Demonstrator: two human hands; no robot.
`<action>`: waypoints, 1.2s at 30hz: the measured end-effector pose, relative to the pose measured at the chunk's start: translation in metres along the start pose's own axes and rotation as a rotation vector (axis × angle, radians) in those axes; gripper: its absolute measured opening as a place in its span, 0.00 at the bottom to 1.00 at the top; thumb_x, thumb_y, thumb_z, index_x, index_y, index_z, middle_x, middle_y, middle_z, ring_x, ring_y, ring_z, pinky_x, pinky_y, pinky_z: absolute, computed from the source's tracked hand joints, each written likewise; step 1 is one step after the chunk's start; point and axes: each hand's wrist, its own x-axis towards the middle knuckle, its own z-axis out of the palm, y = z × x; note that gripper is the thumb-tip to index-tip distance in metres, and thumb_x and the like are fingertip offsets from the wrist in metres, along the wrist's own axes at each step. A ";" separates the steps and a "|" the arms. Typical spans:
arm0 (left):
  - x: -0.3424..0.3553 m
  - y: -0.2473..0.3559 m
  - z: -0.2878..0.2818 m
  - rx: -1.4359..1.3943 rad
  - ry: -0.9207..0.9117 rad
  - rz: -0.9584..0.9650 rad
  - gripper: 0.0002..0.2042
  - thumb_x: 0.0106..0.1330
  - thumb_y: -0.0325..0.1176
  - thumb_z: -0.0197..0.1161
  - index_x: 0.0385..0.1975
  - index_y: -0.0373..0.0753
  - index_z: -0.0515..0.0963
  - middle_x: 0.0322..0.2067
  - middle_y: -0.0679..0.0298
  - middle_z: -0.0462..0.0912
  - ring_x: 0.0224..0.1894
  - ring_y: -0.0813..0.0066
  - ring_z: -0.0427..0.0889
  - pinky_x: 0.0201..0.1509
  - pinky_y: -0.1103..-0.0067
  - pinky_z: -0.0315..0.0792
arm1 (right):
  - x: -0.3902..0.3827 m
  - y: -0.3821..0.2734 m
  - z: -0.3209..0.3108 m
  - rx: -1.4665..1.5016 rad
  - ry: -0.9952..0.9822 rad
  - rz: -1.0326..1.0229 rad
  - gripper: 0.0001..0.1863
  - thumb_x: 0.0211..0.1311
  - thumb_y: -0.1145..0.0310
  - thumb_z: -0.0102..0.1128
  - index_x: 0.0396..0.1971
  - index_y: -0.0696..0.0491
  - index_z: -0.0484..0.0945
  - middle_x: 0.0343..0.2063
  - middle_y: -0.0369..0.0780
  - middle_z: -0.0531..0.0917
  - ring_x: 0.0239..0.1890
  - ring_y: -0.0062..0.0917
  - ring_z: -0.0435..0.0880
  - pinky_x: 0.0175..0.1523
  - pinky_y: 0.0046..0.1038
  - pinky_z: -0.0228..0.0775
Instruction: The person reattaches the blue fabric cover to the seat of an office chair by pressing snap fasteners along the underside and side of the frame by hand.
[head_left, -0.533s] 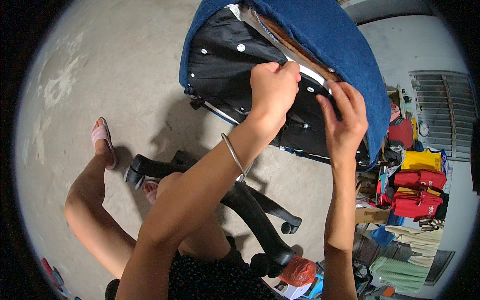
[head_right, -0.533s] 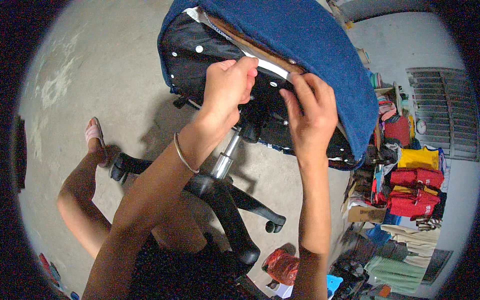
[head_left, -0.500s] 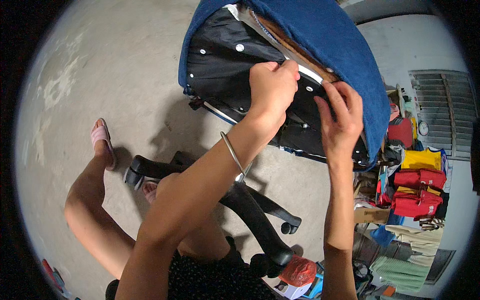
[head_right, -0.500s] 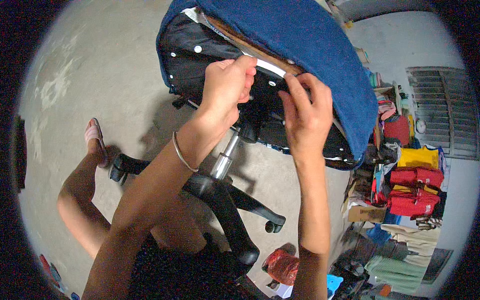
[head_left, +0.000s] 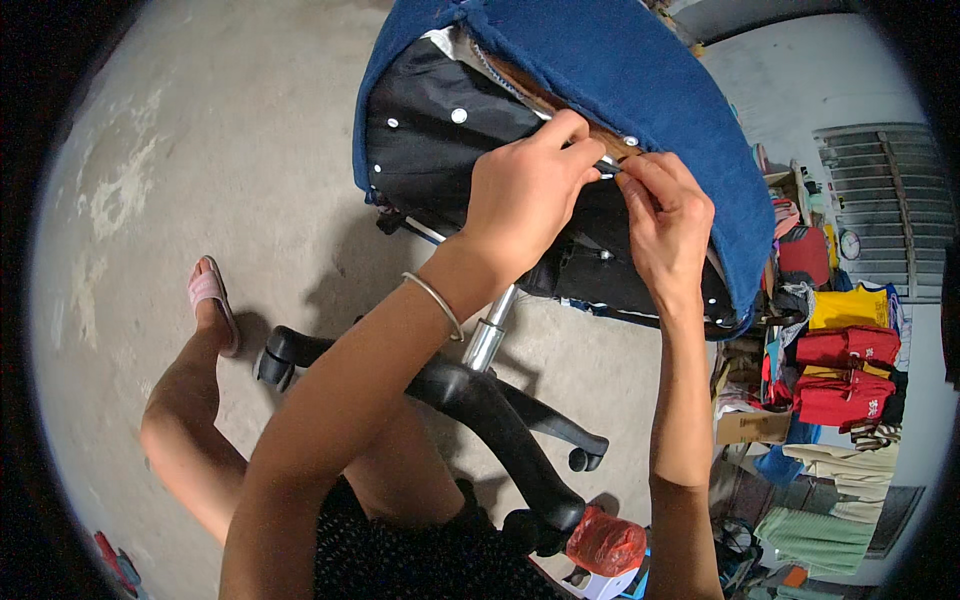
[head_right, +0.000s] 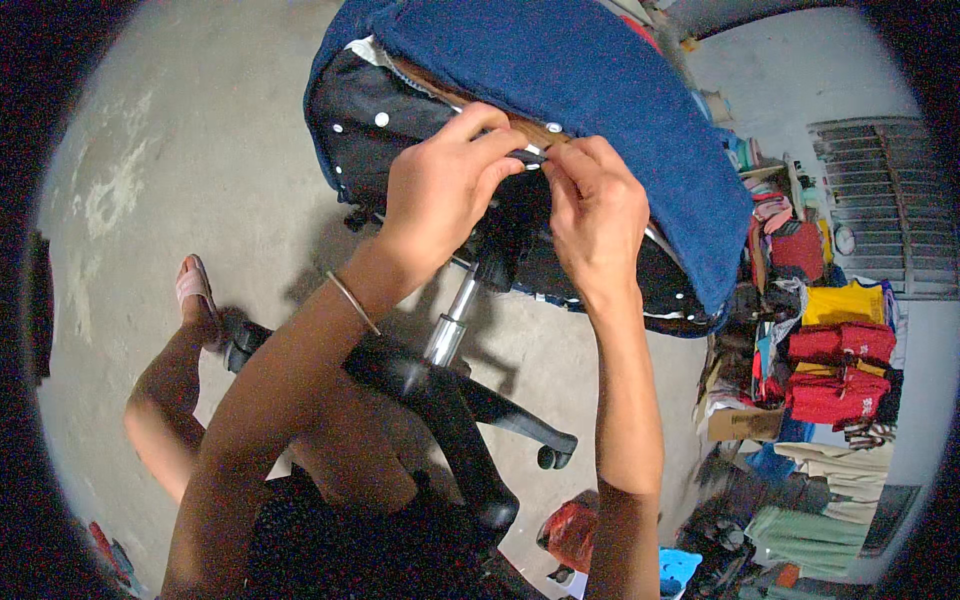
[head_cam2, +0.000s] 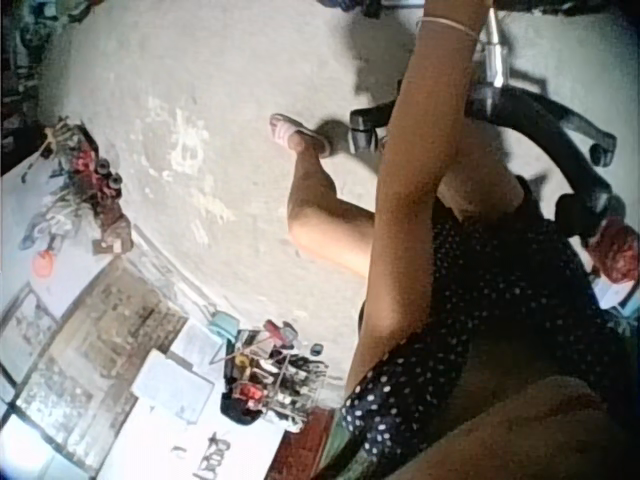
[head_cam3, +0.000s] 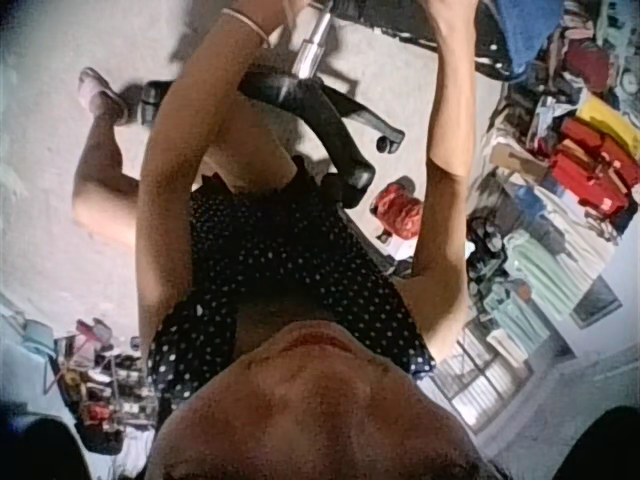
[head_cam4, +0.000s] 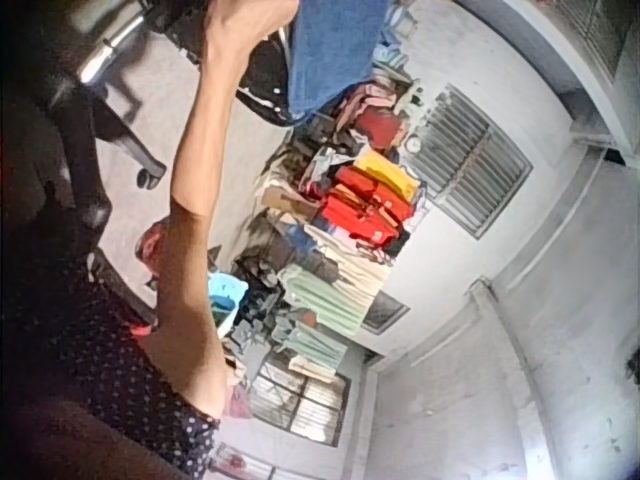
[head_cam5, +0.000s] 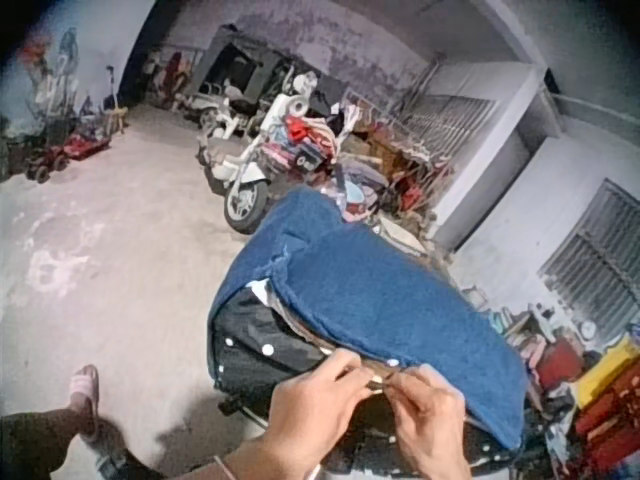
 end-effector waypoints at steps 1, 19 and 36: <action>0.003 -0.002 0.003 0.002 -0.031 -0.003 0.07 0.54 0.28 0.61 0.34 0.41 0.77 0.32 0.61 0.77 0.30 0.59 0.78 0.33 0.73 0.73 | 0.000 0.001 0.000 0.005 0.000 0.009 0.05 0.49 0.78 0.58 0.29 0.59 0.78 0.28 0.42 0.79 0.29 0.35 0.79 0.35 0.29 0.70; 0.021 -0.004 0.011 0.010 -0.041 -0.171 0.09 0.56 0.33 0.58 0.20 0.34 0.76 0.24 0.50 0.78 0.31 0.50 0.77 0.35 0.63 0.71 | 0.019 0.001 -0.009 -0.024 0.064 -0.150 0.07 0.47 0.77 0.63 0.29 0.59 0.78 0.24 0.41 0.78 0.26 0.34 0.77 0.33 0.28 0.69; 0.002 -0.024 0.016 -0.040 -0.021 -0.098 0.06 0.58 0.31 0.55 0.32 0.38 0.76 0.28 0.51 0.75 0.31 0.49 0.76 0.33 0.61 0.71 | 0.002 0.009 -0.011 0.084 -0.079 -0.074 0.05 0.48 0.80 0.63 0.28 0.61 0.79 0.25 0.39 0.80 0.29 0.21 0.77 0.37 0.19 0.66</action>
